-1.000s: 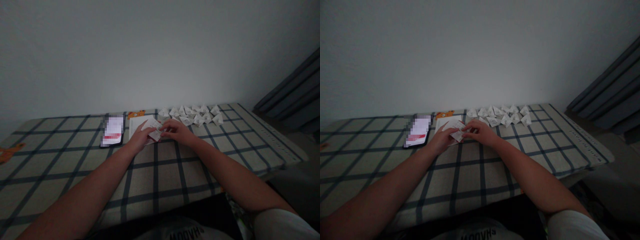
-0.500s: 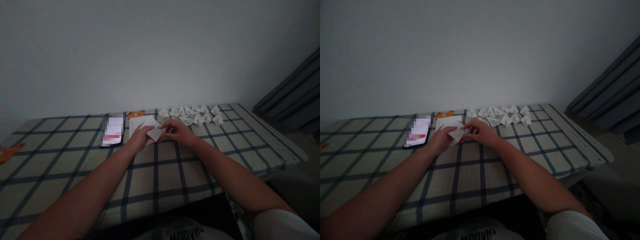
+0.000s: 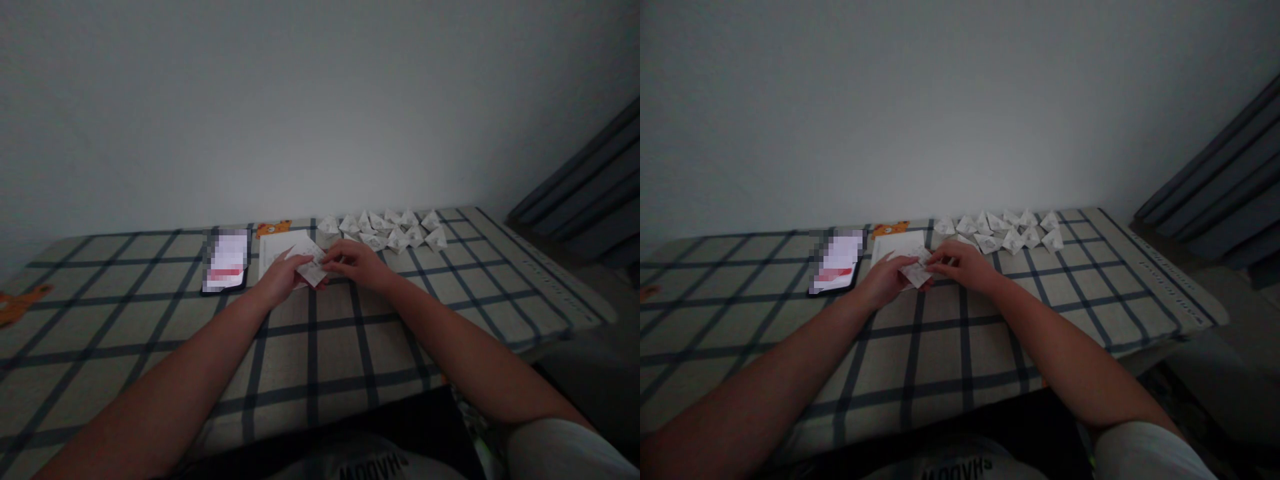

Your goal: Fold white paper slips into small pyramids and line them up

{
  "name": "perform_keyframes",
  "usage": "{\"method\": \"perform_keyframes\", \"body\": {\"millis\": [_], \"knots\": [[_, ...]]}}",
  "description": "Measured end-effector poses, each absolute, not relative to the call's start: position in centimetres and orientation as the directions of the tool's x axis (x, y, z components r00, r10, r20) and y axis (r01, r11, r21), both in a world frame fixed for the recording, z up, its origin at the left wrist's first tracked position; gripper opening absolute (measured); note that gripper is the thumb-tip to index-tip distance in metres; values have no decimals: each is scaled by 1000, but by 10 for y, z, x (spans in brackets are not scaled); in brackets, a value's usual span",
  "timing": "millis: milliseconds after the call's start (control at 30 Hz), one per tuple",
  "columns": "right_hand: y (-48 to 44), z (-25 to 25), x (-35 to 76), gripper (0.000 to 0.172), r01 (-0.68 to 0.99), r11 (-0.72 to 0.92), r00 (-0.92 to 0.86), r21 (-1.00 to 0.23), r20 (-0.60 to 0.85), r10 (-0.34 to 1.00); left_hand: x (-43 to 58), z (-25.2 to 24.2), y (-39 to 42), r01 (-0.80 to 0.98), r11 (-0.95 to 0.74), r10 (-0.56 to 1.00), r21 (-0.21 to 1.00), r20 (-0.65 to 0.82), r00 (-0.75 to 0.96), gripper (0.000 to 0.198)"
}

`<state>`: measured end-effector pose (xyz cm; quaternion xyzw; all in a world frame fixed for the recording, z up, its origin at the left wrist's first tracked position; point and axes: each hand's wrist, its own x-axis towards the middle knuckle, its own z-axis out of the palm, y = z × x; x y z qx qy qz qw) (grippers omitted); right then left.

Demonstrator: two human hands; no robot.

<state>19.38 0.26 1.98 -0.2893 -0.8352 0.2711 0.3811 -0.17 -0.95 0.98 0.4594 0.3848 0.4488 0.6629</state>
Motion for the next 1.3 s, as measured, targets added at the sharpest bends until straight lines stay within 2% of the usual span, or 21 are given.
{"method": "perform_keyframes", "body": {"millis": [200, 367, 467, 600, 867, 1100, 1300], "knots": [[1, 23, 193, 25, 376, 632, -456, -678, 459, 763, 0, 5, -9, -238, 128, 946, 963, -46, 321, 25], [1, 23, 194, 27, 392, 643, -473, -658, 456, 754, -1, 3, -4, -258, 15, 981, 966, 36, 191, 33], [1, 22, 194, 26, 376, 654, -529, -657, 427, 733, -5, 7, -2, -170, -86, 981, 982, 113, 159, 37], [1, 23, 194, 26, 402, 645, -497, -650, 437, 750, -8, 9, -3, 22, -124, 982, 992, 119, 148, 39], [2, 23, 194, 22, 416, 654, -456, -632, 477, 751, -9, 6, -5, 7, -148, 973, 989, 145, 179, 35], [2, 24, 193, 23, 429, 596, -410, -678, 442, 798, -9, 10, -6, 4, -183, 969, 983, 179, 169, 29], [2, 24, 194, 28, 454, 609, -404, -650, 459, 791, -6, 14, -9, 218, -246, 966, 944, 221, 133, 32]]}}
